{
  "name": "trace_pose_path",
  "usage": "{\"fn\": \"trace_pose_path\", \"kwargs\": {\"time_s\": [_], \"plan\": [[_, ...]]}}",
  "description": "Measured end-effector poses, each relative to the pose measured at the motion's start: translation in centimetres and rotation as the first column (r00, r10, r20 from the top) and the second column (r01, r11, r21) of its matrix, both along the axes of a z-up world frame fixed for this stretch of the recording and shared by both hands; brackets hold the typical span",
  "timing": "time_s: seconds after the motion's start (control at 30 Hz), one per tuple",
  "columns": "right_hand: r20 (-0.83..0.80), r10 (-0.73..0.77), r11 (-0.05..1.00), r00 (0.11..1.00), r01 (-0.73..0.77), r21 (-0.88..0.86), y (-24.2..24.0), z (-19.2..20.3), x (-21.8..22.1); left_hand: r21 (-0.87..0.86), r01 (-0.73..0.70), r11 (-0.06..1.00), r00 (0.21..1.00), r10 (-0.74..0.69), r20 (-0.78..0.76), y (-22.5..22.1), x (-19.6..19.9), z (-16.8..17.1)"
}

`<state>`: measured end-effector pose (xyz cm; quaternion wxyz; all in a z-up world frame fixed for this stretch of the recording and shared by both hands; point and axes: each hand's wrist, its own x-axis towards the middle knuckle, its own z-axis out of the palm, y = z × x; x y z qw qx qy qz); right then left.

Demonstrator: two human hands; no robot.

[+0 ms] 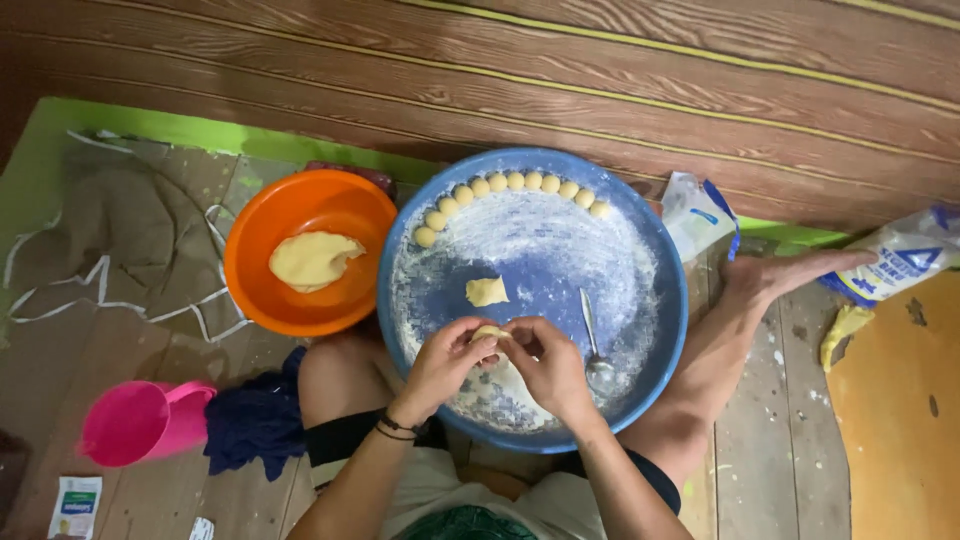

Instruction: Shaping small pieces of dough into uniform balls and arranging them in a floured tray.

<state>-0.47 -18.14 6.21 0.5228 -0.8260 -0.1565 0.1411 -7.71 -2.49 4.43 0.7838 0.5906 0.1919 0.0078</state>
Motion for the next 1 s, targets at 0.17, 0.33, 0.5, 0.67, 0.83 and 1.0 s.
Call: {"fn": "trace_pose_path", "kwargs": {"time_s": [0.17, 0.33, 0.5, 0.67, 0.83, 1.0], "plan": [[-0.143, -0.082, 0.992, 0.986, 0.096, 0.088, -0.1, -0.2, 0.8, 0.034, -0.101, 0.994, 0.994, 0.099, 0.047, -0.2, 0.5, -1.1], [-0.033, -0.145, 0.985, 0.989, 0.147, 0.089, -0.1, -0.5, 1.4, 0.023, -0.143, 0.989, 0.99, 0.143, 0.004, -0.3, 0.8, -0.1], [0.056, -0.278, 0.96, 0.959, 0.276, 0.042, -0.5, -2.7, 3.5, -0.1, -0.261, 0.96, 0.965, 0.26, -0.018, 1.4, 0.1, 0.6], [0.109, 0.003, 0.997, 0.994, 0.005, -0.074, 1.0, -3.4, 3.6, -0.212, -0.182, 0.96, 0.981, 0.191, 0.024, 0.6, -0.2, 3.5], [-0.222, 0.038, 0.987, 0.974, -0.002, 0.161, 0.4, 1.3, 1.5, -0.228, -0.185, 0.956, 0.977, 0.204, 0.061, -0.4, 0.2, 2.8], [-0.118, -0.059, 0.978, 0.991, 0.081, 0.191, -0.9, 1.4, 1.3, -0.1, -0.103, 0.99, 0.992, 0.11, 0.066, -2.0, 0.9, 2.7]]}}
